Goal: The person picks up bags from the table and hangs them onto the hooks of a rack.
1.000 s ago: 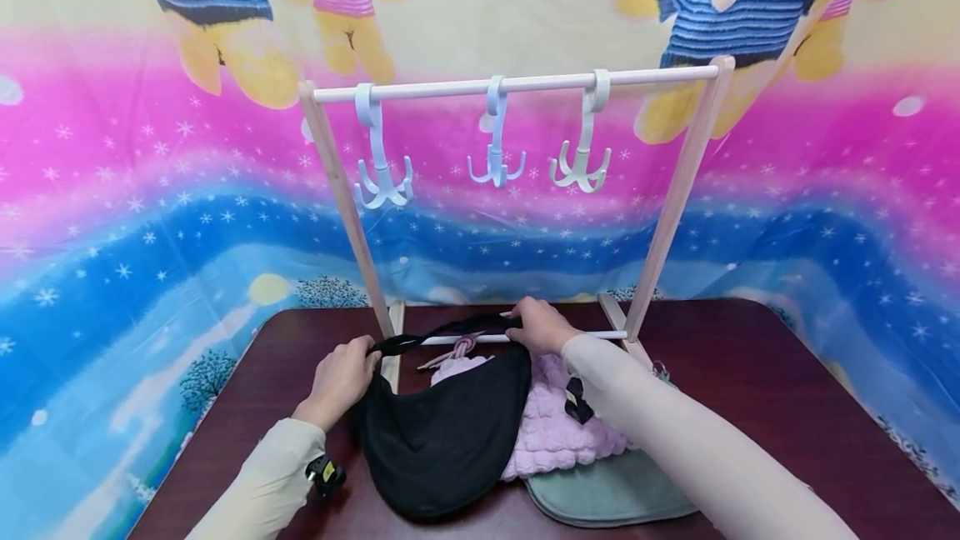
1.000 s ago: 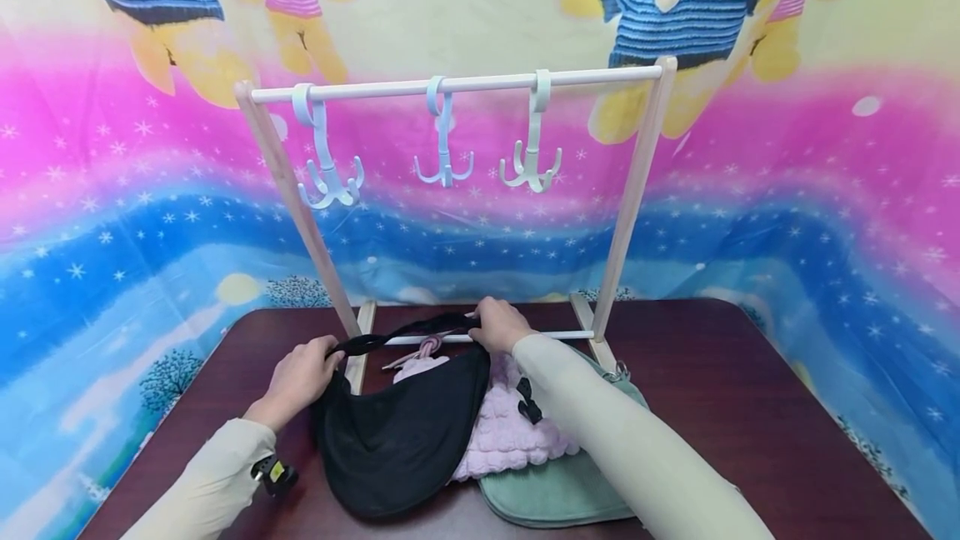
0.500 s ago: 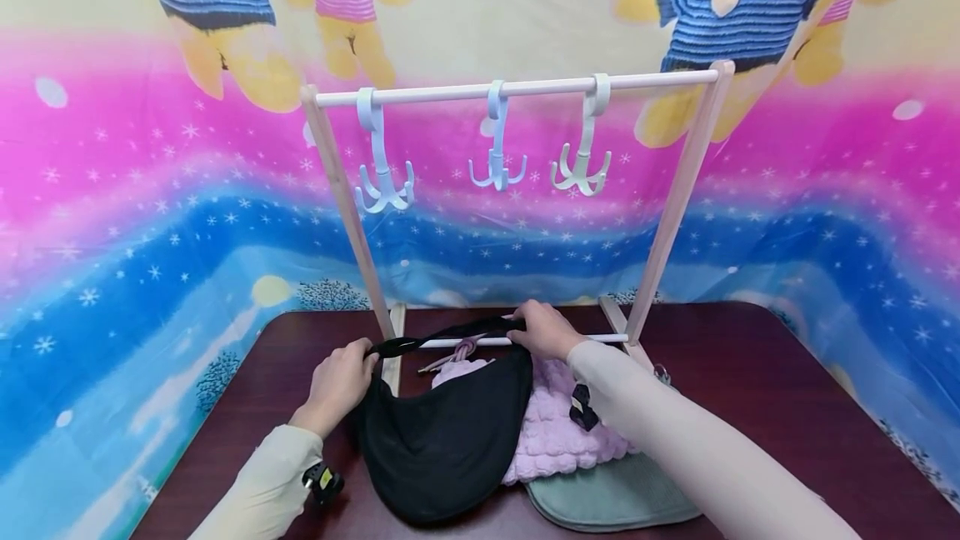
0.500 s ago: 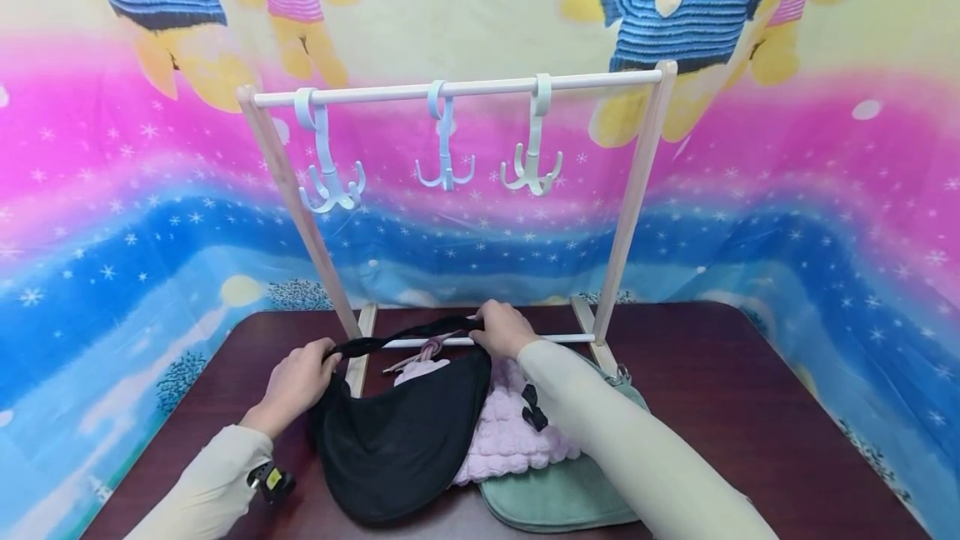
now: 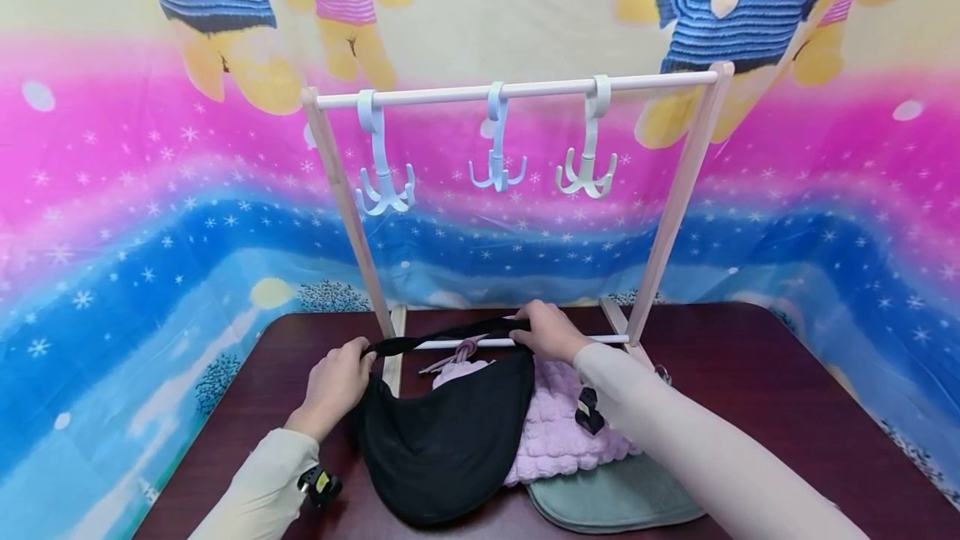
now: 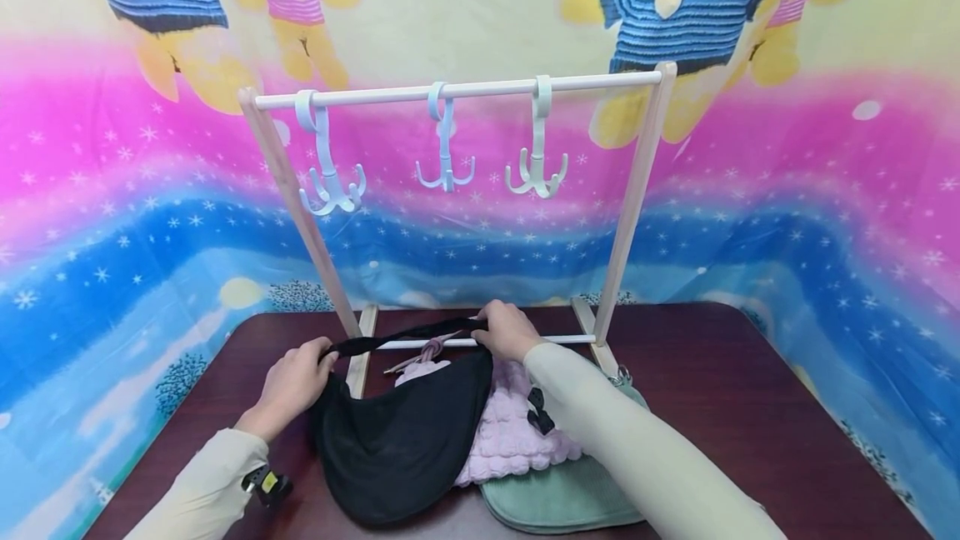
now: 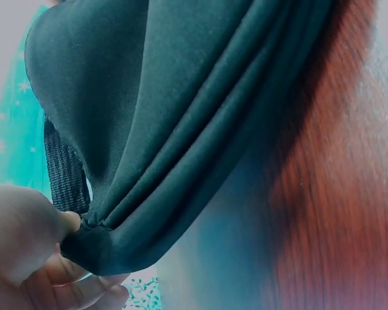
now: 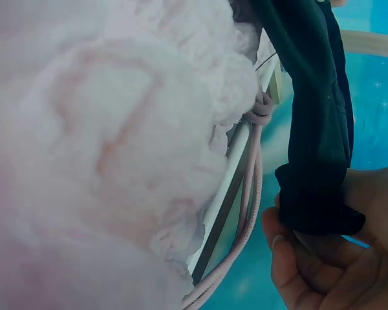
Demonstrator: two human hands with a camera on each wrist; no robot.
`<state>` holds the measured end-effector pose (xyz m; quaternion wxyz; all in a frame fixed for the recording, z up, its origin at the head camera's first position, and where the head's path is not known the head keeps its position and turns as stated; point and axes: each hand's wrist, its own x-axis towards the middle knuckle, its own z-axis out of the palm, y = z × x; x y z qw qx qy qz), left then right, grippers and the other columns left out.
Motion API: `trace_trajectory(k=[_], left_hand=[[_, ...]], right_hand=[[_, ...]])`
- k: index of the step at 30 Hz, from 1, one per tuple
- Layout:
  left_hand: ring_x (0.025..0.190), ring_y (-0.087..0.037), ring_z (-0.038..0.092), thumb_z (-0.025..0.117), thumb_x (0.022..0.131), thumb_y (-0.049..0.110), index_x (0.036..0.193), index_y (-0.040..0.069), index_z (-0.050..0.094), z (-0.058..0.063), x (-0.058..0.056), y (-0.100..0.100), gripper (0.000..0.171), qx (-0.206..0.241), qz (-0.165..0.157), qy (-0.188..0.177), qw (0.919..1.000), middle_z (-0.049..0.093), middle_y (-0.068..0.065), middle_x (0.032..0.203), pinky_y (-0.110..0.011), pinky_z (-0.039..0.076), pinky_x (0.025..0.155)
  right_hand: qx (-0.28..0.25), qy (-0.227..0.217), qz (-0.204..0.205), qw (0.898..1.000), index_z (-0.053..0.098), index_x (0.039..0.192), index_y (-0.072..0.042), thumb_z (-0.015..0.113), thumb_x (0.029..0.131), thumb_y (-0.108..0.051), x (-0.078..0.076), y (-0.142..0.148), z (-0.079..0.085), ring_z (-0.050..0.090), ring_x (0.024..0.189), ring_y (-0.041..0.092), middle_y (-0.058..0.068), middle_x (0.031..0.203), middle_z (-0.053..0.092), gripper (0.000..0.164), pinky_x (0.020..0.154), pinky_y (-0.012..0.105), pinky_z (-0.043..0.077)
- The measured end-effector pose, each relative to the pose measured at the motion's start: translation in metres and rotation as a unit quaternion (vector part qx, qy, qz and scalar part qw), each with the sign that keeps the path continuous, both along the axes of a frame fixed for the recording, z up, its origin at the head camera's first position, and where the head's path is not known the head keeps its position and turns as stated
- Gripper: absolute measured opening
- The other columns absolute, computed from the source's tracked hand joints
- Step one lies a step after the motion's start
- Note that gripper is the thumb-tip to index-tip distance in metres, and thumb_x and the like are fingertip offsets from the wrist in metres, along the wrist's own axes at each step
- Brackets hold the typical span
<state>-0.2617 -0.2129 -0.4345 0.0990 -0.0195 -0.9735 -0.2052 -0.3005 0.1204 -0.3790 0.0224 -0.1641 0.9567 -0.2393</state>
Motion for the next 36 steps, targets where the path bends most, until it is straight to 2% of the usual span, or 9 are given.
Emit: trace_trajectory(k=[4, 11, 17, 26, 32, 36], left_hand=[[0.062, -0.019, 0.058, 0.058, 0.103, 0.019, 0.106, 0.006, 0.068, 0.002, 0.002, 0.0, 0.016, -0.004, 0.001, 0.007, 1.0, 0.071, -0.008, 0.082, -0.038, 0.044, 0.057], [0.06, -0.018, 0.058, 0.058, 0.103, 0.019, 0.103, 0.008, 0.067, 0.002, 0.003, -0.001, 0.015, -0.004, -0.001, 0.016, 0.9999, 0.071, -0.007, 0.081, -0.036, 0.043, 0.055], [0.06, -0.019, 0.059, 0.059, 0.103, 0.019, 0.102, 0.008, 0.067, 0.005, 0.006, -0.001, 0.013, -0.002, -0.002, 0.026, 0.9996, 0.071, -0.008, 0.081, -0.037, 0.043, 0.054], [0.06, -0.019, 0.057, 0.059, 0.103, 0.02, 0.103, 0.008, 0.066, 0.015, 0.011, -0.002, 0.013, -0.001, -0.004, 0.039, 0.9992, 0.07, -0.008, 0.08, -0.037, 0.042, 0.055], [0.06, -0.02, 0.057, 0.059, 0.103, 0.02, 0.103, 0.008, 0.066, 0.021, 0.012, -0.004, 0.014, 0.002, 0.003, 0.048, 0.9988, 0.069, -0.008, 0.079, -0.039, 0.043, 0.056], [0.06, -0.019, 0.056, 0.058, 0.103, 0.021, 0.103, 0.009, 0.066, 0.025, 0.013, -0.005, 0.014, 0.005, 0.001, 0.054, 0.9985, 0.069, -0.008, 0.079, -0.037, 0.041, 0.055]], right_hand=[[0.0, 0.008, 0.003, 1.0, 0.072, 0.123, -0.002, 0.067, 0.098, -0.017, 0.001, 0.001, 0.0, 0.071, 0.106, 0.028, 0.018, 0.128, 0.069, 0.03, 0.089, 0.042, 0.056], [-0.008, 0.011, -0.003, 1.0, 0.071, 0.123, -0.002, 0.067, 0.098, -0.017, 0.005, 0.0, 0.004, 0.069, 0.113, 0.032, 0.017, 0.127, 0.07, 0.03, 0.094, 0.045, 0.055], [-0.013, 0.012, -0.001, 1.0, 0.07, 0.123, -0.002, 0.066, 0.098, -0.018, 0.007, -0.001, 0.006, 0.071, 0.106, 0.03, 0.016, 0.124, 0.071, 0.03, 0.092, 0.044, 0.056], [-0.019, 0.015, 0.0, 1.0, 0.072, 0.119, -0.002, 0.067, 0.098, -0.019, 0.009, 0.001, 0.009, 0.071, 0.083, 0.018, 0.014, 0.116, 0.074, 0.028, 0.078, 0.037, 0.056], [-0.022, 0.019, 0.001, 1.0, 0.071, 0.123, -0.002, 0.067, 0.098, -0.019, 0.012, 0.004, 0.012, 0.073, 0.097, 0.026, 0.017, 0.125, 0.071, 0.031, 0.086, 0.042, 0.057], [-0.025, 0.022, 0.003, 0.999, 0.071, 0.123, -0.001, 0.067, 0.098, -0.02, 0.014, 0.007, 0.013, 0.073, 0.094, 0.024, 0.017, 0.125, 0.071, 0.031, 0.086, 0.041, 0.057]])
